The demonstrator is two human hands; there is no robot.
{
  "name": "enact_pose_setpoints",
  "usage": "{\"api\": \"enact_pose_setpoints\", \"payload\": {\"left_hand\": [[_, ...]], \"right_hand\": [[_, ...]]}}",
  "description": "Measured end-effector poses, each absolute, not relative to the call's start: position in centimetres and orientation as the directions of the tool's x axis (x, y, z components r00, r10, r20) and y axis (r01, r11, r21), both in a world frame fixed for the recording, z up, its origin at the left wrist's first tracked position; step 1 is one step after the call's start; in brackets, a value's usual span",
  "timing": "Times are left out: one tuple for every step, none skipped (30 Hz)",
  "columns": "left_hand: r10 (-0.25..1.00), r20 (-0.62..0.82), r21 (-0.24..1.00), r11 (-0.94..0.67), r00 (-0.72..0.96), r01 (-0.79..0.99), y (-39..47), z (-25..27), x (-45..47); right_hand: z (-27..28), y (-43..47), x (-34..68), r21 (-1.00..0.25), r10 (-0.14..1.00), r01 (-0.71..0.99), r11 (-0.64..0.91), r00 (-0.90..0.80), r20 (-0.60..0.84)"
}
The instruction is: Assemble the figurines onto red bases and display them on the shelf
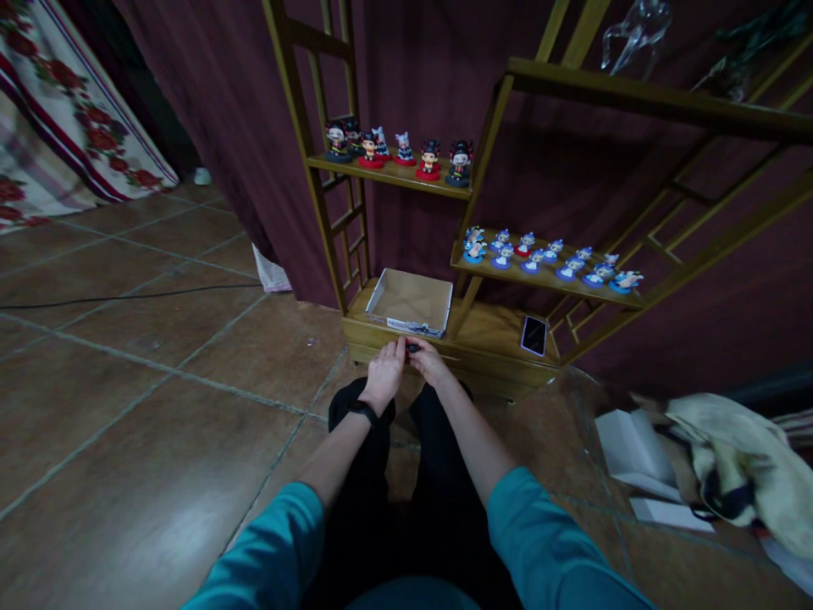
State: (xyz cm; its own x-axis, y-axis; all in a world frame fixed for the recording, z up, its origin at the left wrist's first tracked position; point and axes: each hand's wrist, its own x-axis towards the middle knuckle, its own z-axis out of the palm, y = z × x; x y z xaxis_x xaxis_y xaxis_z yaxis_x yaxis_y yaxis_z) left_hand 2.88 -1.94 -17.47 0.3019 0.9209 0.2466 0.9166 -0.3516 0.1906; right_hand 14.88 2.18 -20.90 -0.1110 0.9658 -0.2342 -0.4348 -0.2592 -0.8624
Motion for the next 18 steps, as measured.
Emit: {"api": "enact_pose_setpoints", "payload": {"left_hand": [[0.92, 0.251, 0.201, -0.353, 0.3, 0.914, -1.9, -17.5, 2.9], [0.921, 0.255, 0.219, -0.352, 0.294, 0.91, -1.9, -17.5, 2.8], [0.924, 0.258, 0.245, -0.346, 0.284, 0.906, -1.8, -17.6, 2.8], [0.928, 0.258, 0.277, -0.336, 0.268, 0.9, -1.7, -17.7, 2.8], [0.935, 0.256, 0.313, -0.322, 0.247, 0.894, -1.6, -17.8, 2.7], [0.941, 0.255, 0.35, -0.305, 0.223, 0.886, -1.4, -18.0, 2.7], [0.946, 0.254, 0.386, -0.29, 0.202, 0.876, -1.3, -18.1, 2.6], [0.949, 0.255, 0.419, -0.28, 0.184, 0.864, -1.1, -18.3, 2.6], [0.951, 0.258, 0.447, -0.274, 0.171, 0.851, -1.0, -18.5, 2.6], [0.951, 0.261, 0.471, -0.273, 0.163, 0.839, -0.8, -18.7, 2.6], [0.951, 0.264, 0.491, -0.275, 0.16, 0.827, -0.7, -18.9, 2.6], [0.951, 0.265, 0.508, -0.277, 0.158, 0.816, -0.5, -19.0, 2.5], [0.952, 0.265, 0.524, -0.278, 0.156, 0.805, -0.4, -19.1, 2.5], [0.952, 0.265, 0.54, -0.279, 0.154, 0.794, -0.3, -19.2, 2.5], [0.951, 0.267, 0.557, -0.283, 0.154, 0.781, -0.1, -19.3, 2.6], [0.951, 0.269, 0.575, -0.288, 0.155, 0.766, 0.0, -19.4, 2.6], [0.95, 0.272, 0.594, -0.294, 0.157, 0.749, 0.1, -19.4, 2.6], [0.949, 0.274, 0.613, -0.299, 0.158, 0.731, 0.2, -19.4, 2.6]], "right_hand": [[-20.9, 2.2, 14.9, -0.862, 0.966, -0.437, -0.258, -0.11, -0.233], [-20.9, 2.2, 14.9, -0.862, 0.966, -0.437, -0.258, -0.107, -0.234], [-20.9, 2.2, 15.0, -0.862, 0.966, -0.436, -0.259, -0.107, -0.236], [-20.9, 2.1, 15.0, -0.863, 0.965, -0.433, -0.261, -0.108, -0.238], [-20.9, 2.1, 15.0, -0.864, 0.965, -0.428, -0.264, -0.112, -0.239], [-20.9, 2.0, 15.1, -0.865, 0.963, -0.423, -0.268, -0.119, -0.24], [-20.9, 2.0, 15.1, -0.866, 0.962, -0.419, -0.272, -0.125, -0.242], [-20.8, 2.0, 15.1, -0.868, 0.961, -0.413, -0.277, -0.129, -0.245], [-20.8, 2.0, 15.1, -0.869, 0.959, -0.405, -0.283, -0.132, -0.25], [-20.8, 2.0, 15.1, -0.871, 0.957, -0.398, -0.288, -0.134, -0.256], [-20.8, 2.0, 15.1, -0.872, 0.956, -0.392, -0.293, -0.136, -0.26], [-20.8, 2.0, 15.1, -0.872, 0.955, -0.39, -0.296, -0.137, -0.263], [-20.8, 2.0, 15.1, -0.871, 0.955, -0.391, -0.297, -0.137, -0.265], [-20.8, 2.0, 15.1, -0.869, 0.955, -0.397, -0.297, -0.132, -0.266], [-20.8, 2.0, 15.1, -0.865, 0.956, -0.405, -0.295, -0.123, -0.267], [-20.8, 2.0, 15.1, -0.862, 0.956, -0.414, -0.292, -0.115, -0.269], [-20.8, 2.0, 15.2, -0.859, 0.957, -0.422, -0.291, -0.108, -0.271], [-20.8, 1.9, 15.2, -0.855, 0.956, -0.429, -0.291, -0.104, -0.273]]}}
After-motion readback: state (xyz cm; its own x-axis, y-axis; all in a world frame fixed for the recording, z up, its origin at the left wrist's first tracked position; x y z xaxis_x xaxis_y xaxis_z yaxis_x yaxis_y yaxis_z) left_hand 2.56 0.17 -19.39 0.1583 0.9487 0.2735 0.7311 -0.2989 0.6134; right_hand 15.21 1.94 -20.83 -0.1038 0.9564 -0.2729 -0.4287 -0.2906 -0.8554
